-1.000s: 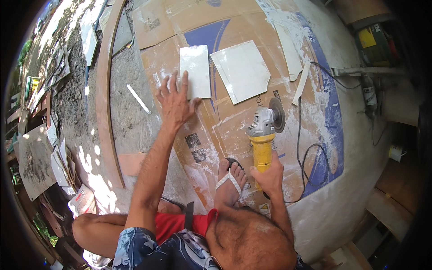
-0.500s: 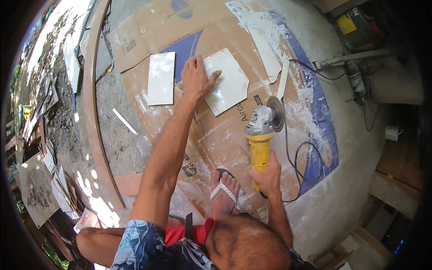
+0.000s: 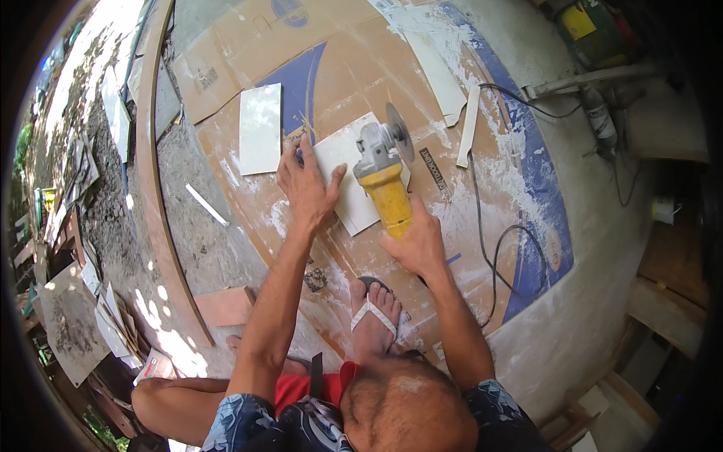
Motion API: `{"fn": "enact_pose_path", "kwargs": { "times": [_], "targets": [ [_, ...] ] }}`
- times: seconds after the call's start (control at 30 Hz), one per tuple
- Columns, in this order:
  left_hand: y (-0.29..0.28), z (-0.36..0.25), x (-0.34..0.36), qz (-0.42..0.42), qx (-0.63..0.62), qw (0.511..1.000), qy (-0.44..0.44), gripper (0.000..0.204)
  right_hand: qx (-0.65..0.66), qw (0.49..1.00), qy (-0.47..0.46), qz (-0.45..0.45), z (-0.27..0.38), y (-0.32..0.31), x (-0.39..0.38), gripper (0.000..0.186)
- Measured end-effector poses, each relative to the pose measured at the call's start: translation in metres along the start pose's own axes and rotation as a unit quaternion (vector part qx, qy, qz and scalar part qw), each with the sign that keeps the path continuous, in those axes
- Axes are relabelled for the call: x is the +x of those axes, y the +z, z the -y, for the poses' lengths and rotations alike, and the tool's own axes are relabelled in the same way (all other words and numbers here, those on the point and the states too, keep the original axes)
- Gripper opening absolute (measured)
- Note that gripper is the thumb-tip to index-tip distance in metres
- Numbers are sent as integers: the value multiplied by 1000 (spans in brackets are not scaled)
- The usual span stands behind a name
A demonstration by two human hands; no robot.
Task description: The person uses a handheld angle grinder to cut a white ceramic tile placed on a cardboard sheet. They make several cuts, separating the tile into smaller pieces, and occasionally reposition the tile or the cut pieces.
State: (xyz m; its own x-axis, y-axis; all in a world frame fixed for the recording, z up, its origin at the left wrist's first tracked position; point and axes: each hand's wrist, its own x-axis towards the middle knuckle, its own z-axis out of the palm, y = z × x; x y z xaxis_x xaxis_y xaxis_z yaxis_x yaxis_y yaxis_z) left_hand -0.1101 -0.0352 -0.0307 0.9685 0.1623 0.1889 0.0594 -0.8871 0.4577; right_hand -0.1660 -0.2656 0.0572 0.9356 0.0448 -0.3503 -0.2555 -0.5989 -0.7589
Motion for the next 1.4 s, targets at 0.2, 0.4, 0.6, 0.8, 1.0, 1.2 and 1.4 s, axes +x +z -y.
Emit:
{"fn": "enact_pose_path", "kwargs": {
  "times": [0.2, 0.4, 0.6, 0.8, 1.0, 1.2, 1.4],
  "targets": [
    [-19, -26, -24, 25, -509, 827, -236, 78, -13, 997, -20, 69, 20, 33, 60, 64],
    [-28, -35, 0, 36, -430, 868, -245, 79, -22, 996, -23, 85, 27, 45, 72, 62],
    [-23, -36, -1, 17, -432, 871, -234, 61, -30, 996, -23, 81, 23, 48, 71, 61],
    [-23, -37, 3, 19, -422, 877, -229, 55, -38, 996, -28, 71, 25, 49, 73, 58],
    [-18, -30, 3, 12, -418, 879, -229, 56, -39, 996, -23, 78, 30, 49, 73, 57],
    [-15, -30, 2, 18, -414, 880, -234, 59, -40, 996, -28, 76, 28, 48, 73, 57],
    [-16, -32, 3, 13, -414, 881, -230, 59, -42, 996, -34, 72, 28, 48, 73, 57]
  ]
}}
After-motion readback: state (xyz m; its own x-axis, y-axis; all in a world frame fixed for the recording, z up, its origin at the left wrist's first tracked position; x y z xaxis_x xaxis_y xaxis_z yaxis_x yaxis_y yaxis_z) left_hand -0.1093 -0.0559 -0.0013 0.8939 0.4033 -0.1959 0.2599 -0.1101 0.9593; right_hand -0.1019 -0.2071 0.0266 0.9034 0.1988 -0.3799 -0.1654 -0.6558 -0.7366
